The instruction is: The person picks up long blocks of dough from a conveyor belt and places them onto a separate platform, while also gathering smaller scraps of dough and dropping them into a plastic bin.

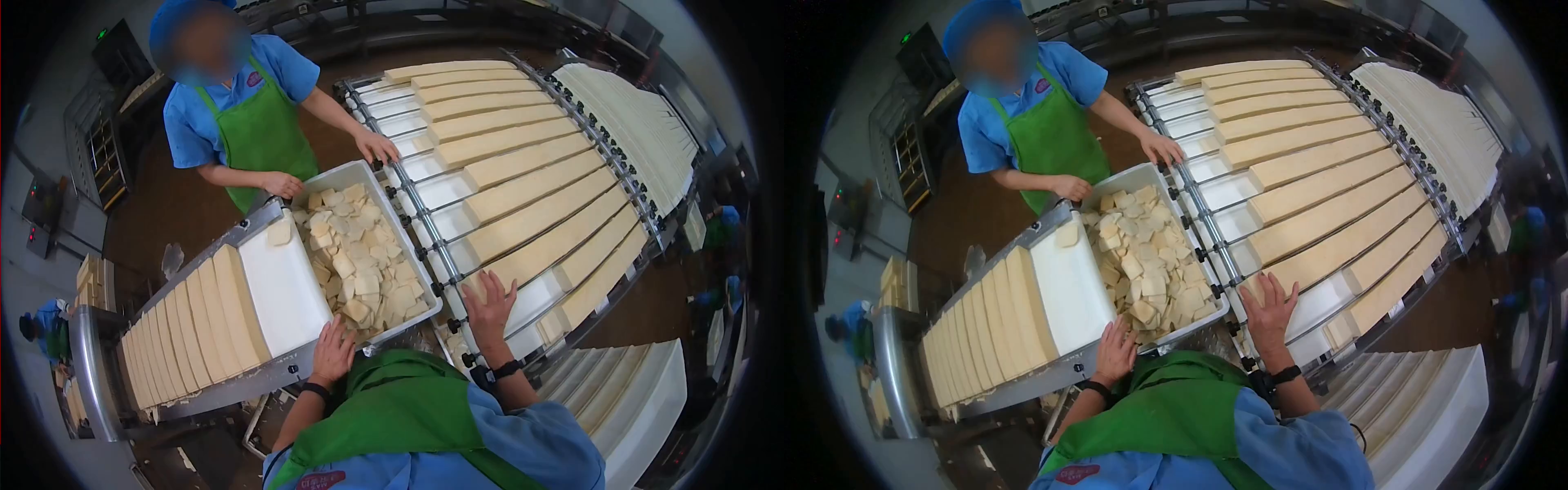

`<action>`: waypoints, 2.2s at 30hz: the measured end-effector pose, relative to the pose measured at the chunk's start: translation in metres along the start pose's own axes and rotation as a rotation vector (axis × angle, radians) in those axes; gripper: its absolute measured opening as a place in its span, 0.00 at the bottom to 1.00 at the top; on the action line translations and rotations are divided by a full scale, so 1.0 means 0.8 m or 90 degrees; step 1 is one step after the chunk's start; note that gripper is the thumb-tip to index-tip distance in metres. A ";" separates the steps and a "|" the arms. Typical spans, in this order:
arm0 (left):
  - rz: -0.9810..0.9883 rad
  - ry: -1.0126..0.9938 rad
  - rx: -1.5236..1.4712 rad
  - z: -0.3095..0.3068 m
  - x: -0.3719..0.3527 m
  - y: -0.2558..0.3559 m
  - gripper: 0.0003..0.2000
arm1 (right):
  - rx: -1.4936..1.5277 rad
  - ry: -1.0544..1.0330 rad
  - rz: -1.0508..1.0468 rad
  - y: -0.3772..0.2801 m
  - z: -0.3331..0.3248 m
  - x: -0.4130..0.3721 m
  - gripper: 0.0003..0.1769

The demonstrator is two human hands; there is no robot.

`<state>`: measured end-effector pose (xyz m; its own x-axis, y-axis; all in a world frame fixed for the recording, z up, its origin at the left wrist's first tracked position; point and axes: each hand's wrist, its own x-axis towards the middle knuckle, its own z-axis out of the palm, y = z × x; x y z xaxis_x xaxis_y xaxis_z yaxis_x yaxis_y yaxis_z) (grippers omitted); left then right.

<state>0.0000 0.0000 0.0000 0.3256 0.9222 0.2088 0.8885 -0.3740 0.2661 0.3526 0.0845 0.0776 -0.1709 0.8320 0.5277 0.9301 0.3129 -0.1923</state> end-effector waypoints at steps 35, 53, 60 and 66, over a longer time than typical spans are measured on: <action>-0.017 0.003 0.019 0.004 -0.003 -0.006 0.19 | -0.090 0.006 -0.029 -0.001 0.006 0.005 0.12; -0.010 0.038 -0.015 -0.004 -0.003 -0.008 0.19 | -0.076 -0.155 -0.053 0.006 -0.001 0.025 0.12; -0.099 0.186 0.032 -0.055 -0.040 -0.011 0.18 | -0.074 -0.296 0.020 0.020 0.007 0.019 0.35; -0.622 0.383 0.096 -0.073 -0.106 -0.034 0.27 | -0.136 -0.345 0.029 -0.041 0.002 0.044 0.40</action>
<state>-0.0702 -0.0736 0.0301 -0.6925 0.5998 0.4008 0.7187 0.5255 0.4553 0.3157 0.1046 0.1012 -0.2193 0.9756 0.0130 0.9756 0.2193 -0.0045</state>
